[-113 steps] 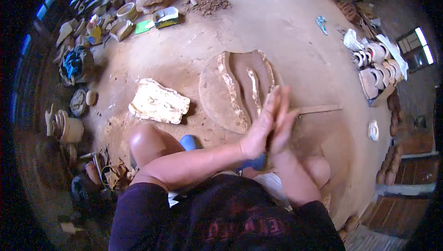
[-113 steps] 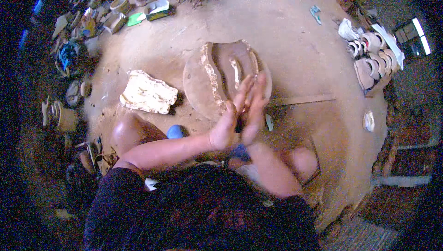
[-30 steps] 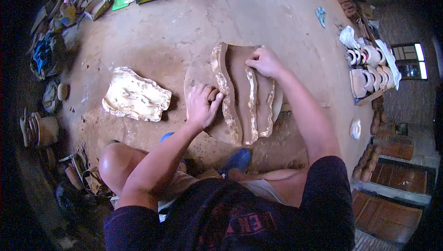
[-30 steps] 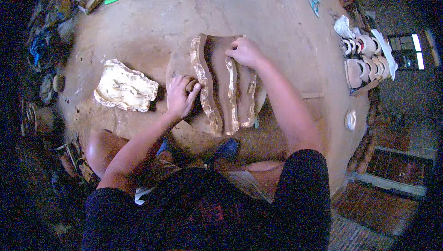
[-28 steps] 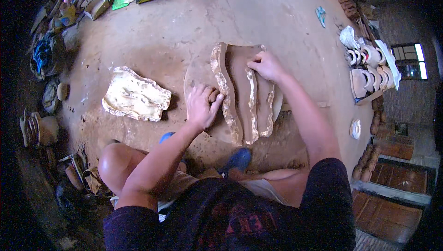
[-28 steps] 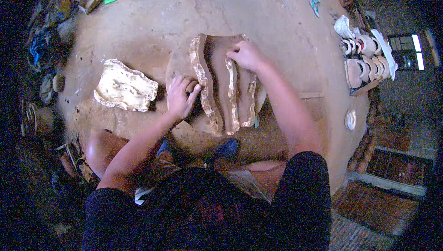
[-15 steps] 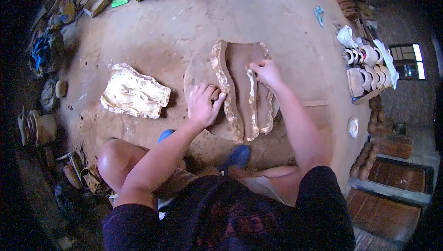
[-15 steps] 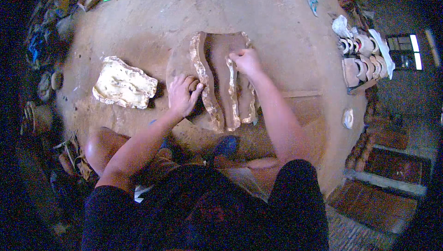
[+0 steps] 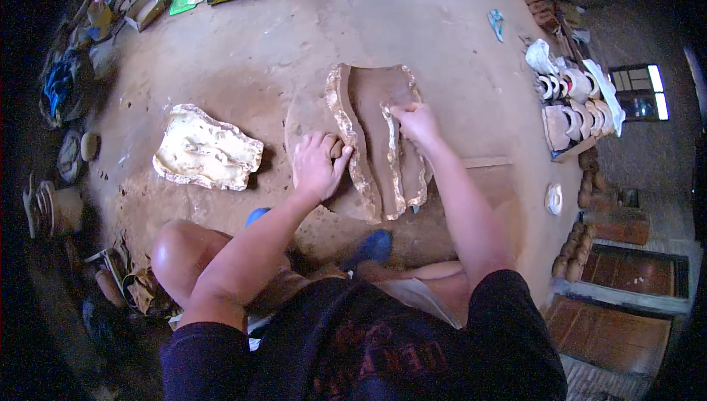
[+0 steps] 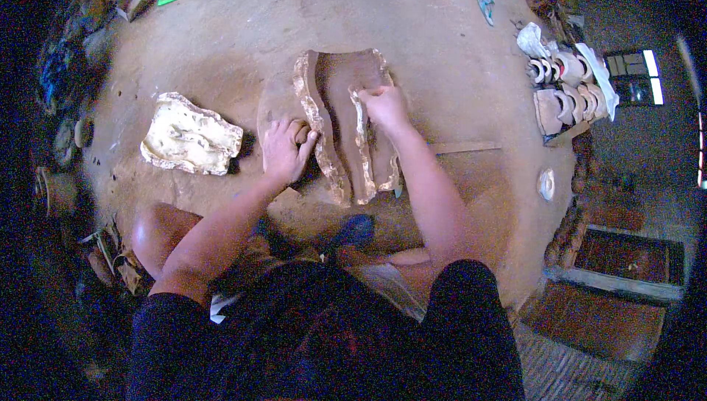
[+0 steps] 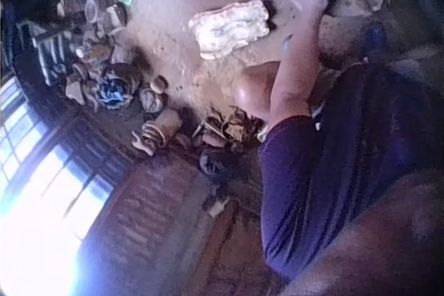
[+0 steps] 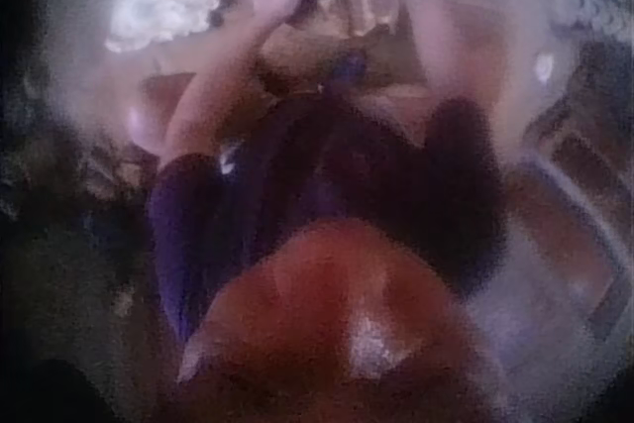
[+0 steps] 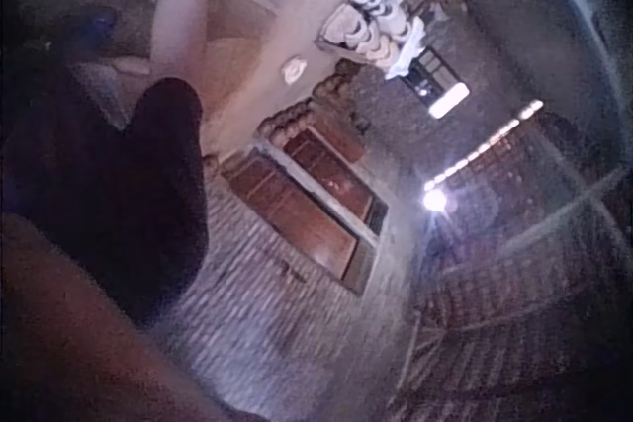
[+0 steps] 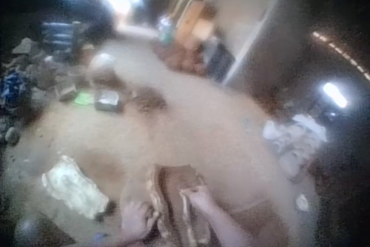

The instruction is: The person shapes clay inside a mold by pressing and smoothing it by hand, rolling and adding extra clay, and refining the surface using a scraper tool.

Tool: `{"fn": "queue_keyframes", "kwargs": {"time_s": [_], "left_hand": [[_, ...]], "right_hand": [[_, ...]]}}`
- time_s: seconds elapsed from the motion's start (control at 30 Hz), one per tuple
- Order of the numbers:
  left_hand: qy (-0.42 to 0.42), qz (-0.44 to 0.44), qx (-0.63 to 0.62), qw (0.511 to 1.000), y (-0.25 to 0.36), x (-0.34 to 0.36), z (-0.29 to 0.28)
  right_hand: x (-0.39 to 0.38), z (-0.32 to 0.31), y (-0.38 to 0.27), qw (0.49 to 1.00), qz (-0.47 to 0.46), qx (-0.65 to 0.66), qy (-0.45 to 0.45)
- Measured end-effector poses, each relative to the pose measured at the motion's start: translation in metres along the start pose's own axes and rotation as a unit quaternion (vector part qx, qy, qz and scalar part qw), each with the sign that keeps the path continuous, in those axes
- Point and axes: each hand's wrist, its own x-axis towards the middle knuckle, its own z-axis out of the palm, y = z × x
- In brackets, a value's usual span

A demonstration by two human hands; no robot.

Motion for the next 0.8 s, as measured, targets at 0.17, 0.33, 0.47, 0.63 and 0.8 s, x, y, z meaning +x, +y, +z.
{"fn": "queue_keyframes", "kwargs": {"time_s": [0.17,0.33,0.47,0.63,0.8], "left_hand": [[-0.035,0.025,0.044,0.998,0.009,0.0,0.005],[-0.06,0.023,0.06,0.996,0.016,0.0,0.004],[-0.088,0.02,0.075,0.993,0.01,-0.001,-0.001],[-0.096,0.045,0.065,0.992,0.015,-0.003,-0.001],[-0.118,0.033,0.091,0.988,0.013,-0.002,0.001]], "right_hand": [[0.006,-0.016,0.013,0.996,0.061,0.055,-0.018],[-0.01,-0.006,0.039,0.992,-0.1,-0.067,0.045],[-0.01,-0.011,0.025,0.999,-0.041,-0.024,0.006],[-0.025,-0.013,0.028,0.998,0.036,-0.058,0.0],[-0.046,-0.008,0.038,0.973,-0.174,-0.12,0.094]]}}
